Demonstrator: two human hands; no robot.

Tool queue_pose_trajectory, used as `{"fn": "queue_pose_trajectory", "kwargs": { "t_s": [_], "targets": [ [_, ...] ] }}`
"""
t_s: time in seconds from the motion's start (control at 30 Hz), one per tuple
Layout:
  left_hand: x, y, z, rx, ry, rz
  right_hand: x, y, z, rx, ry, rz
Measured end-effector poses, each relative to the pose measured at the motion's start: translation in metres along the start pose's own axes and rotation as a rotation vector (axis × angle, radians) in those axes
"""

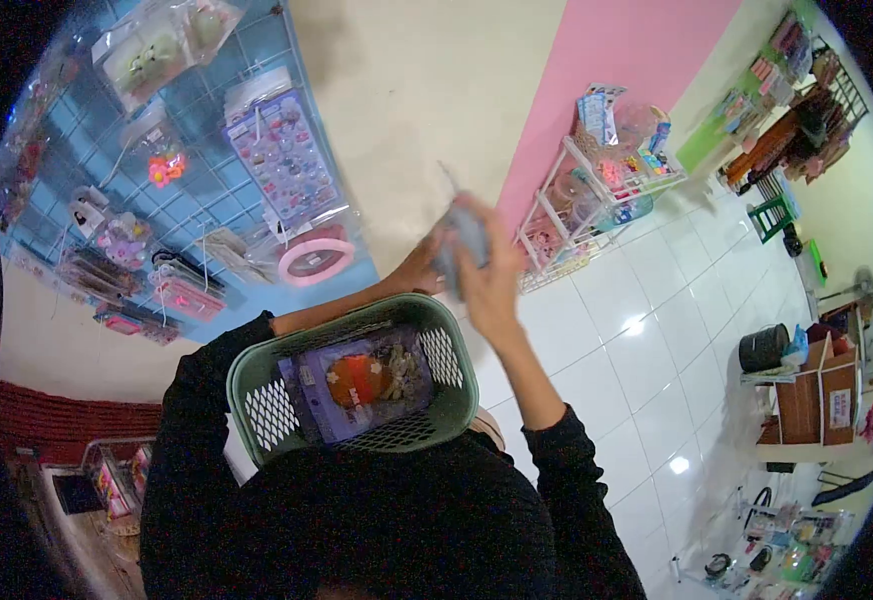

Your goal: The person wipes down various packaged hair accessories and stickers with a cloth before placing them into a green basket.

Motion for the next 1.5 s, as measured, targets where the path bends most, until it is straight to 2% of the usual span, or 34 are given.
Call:
{"fn": "queue_pose_trajectory", "kwargs": {
  "t_s": [0.07, 0.13, 0.17, 0.2, 0.23, 0.27, 0.33, 0.37, 0.4, 0.43, 0.47, 0.53, 0.6, 0.63, 0.7, 0.73, 0.8, 0.83, 0.9, 0.93, 0.97, 1.0, 1.07, 1.13, 1.17, 1.23, 1.27, 1.33, 1.37, 1.43, 1.47, 1.5],
  "targets": [
    [0.003, 0.003, 0.003, 0.01, -0.231, 0.069, -0.012, -0.008, -0.01, -0.133, 0.37, 0.169],
    [0.012, 0.007, 0.002, 0.015, -0.459, 0.134, -0.008, -0.01, -0.02, -0.522, 0.848, 0.157],
    [0.018, 0.007, 0.001, 0.019, -0.574, 0.164, -0.006, -0.011, -0.025, -0.519, 0.849, 0.154],
    [0.019, 0.005, -0.006, 0.025, -0.689, 0.194, -0.004, -0.013, -0.032, -0.779, 1.15, 0.16],
    [0.02, -0.001, -0.019, -0.101, -0.179, 0.03, -0.004, -0.017, -0.036, -1.043, 1.449, 0.162],
    [0.022, -0.002, -0.018, -0.101, -0.178, 0.034, -0.007, -0.02, -0.036, -1.04, 1.449, 0.159],
    [0.02, -0.004, -0.014, -0.129, -0.138, -0.169, -0.003, -0.018, -0.039, -0.718, 0.992, -0.144],
    [0.019, -0.005, -0.013, -0.127, -0.095, -0.174, -0.007, -0.014, -0.041, -0.713, 0.991, -0.14],
    [0.018, -0.003, -0.012, -0.128, -0.094, -0.173, -0.012, -0.009, -0.041, -0.457, 0.6, -0.143],
    [0.015, -0.001, -0.01, -0.283, -0.033, -0.106, -0.016, -0.007, -0.039, -0.205, 0.207, -0.144],
    [0.012, -0.001, -0.009, -0.436, 0.025, -0.037, -0.019, -0.007, -0.037, -0.21, 0.203, -0.15],
    [0.013, -0.005, -0.009, -0.416, 0.073, 0.022, -0.026, -0.002, -0.028, 0.174, -0.099, 0.082],
    [0.015, -0.002, -0.004, -0.251, -0.115, -0.047, -0.024, 0.006, -0.045, 0.166, -0.109, 0.113],
    [0.016, -0.002, -0.002, -0.252, -0.119, -0.05, -0.024, 0.013, -0.053, -0.069, -0.012, 0.079],
    [0.02, 0.002, 0.003, -0.224, 0.058, -0.063, -0.028, 0.021, -0.064, -0.231, 0.073, 0.032],
    [0.024, 0.003, 0.008, -0.223, 0.058, -0.064, -0.03, 0.019, -0.064, -0.232, 0.074, 0.033],
    [0.028, 0.002, 0.008, -0.307, 0.237, -0.004, -0.04, 0.016, -0.053, 0.038, 0.078, 0.126],
    [0.027, 0.001, 0.006, -0.308, 0.237, -0.009, -0.043, 0.011, -0.037, 0.149, -0.014, 0.215],
    [0.021, -0.001, 0.002, -0.429, 0.386, 0.039, -0.041, 0.014, -0.041, 0.175, -0.091, 0.202],
    [0.02, -0.001, 0.003, -0.427, 0.386, 0.04, -0.038, 0.017, -0.044, 0.207, -0.172, 0.185],
    [0.021, -0.002, 0.004, -0.31, 0.172, 0.016, -0.036, 0.02, -0.045, 0.209, -0.175, 0.186],
    [0.021, -0.001, 0.006, -0.195, -0.042, -0.01, -0.031, 0.024, -0.048, -0.028, -0.1, 0.148],
    [0.021, 0.001, 0.007, -0.257, 0.033, -0.021, -0.031, 0.022, -0.051, -0.27, -0.022, 0.113],
    [0.018, -0.002, 0.0, -0.322, 0.106, -0.033, -0.031, 0.012, -0.049, -0.123, -0.057, 0.052],
    [0.017, -0.005, -0.003, -0.319, 0.078, -0.022, -0.03, 0.005, -0.047, -0.121, -0.057, 0.057],
    [0.016, -0.009, -0.006, -0.31, 0.05, -0.009, -0.028, -0.008, -0.039, 0.123, -0.115, 0.143],
    [0.015, -0.011, -0.005, -0.303, 0.087, -0.019, -0.027, -0.009, -0.044, 0.117, -0.119, 0.143],
    [0.012, -0.008, -0.004, -0.304, 0.118, -0.024, -0.021, -0.004, -0.058, -0.023, -0.085, 0.008],
    [0.012, -0.004, -0.005, -0.245, 0.132, -0.001, -0.02, -0.004, -0.062, -0.019, -0.089, 0.007],
    [0.013, -0.002, 0.002, -0.181, 0.147, 0.022, -0.02, -0.006, -0.065, -0.204, 0.046, -0.034],
    [0.015, -0.002, 0.005, -0.321, 0.158, 0.027, -0.019, -0.009, -0.063, -0.199, 0.048, -0.034],
    [0.016, 0.0, 0.005, -0.465, 0.171, 0.03, -0.019, -0.015, -0.055, -0.044, 0.005, 0.05]
  ]
}}
Point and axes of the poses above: each hand's wrist, its own y-axis towards the middle knuckle, its own x-axis out of the back of the hand, z = x × y, the point moved 1 cm from there along y, towards the middle knuckle, and after that the axes turned 5 degrees about -z, right-handed, at the moved point
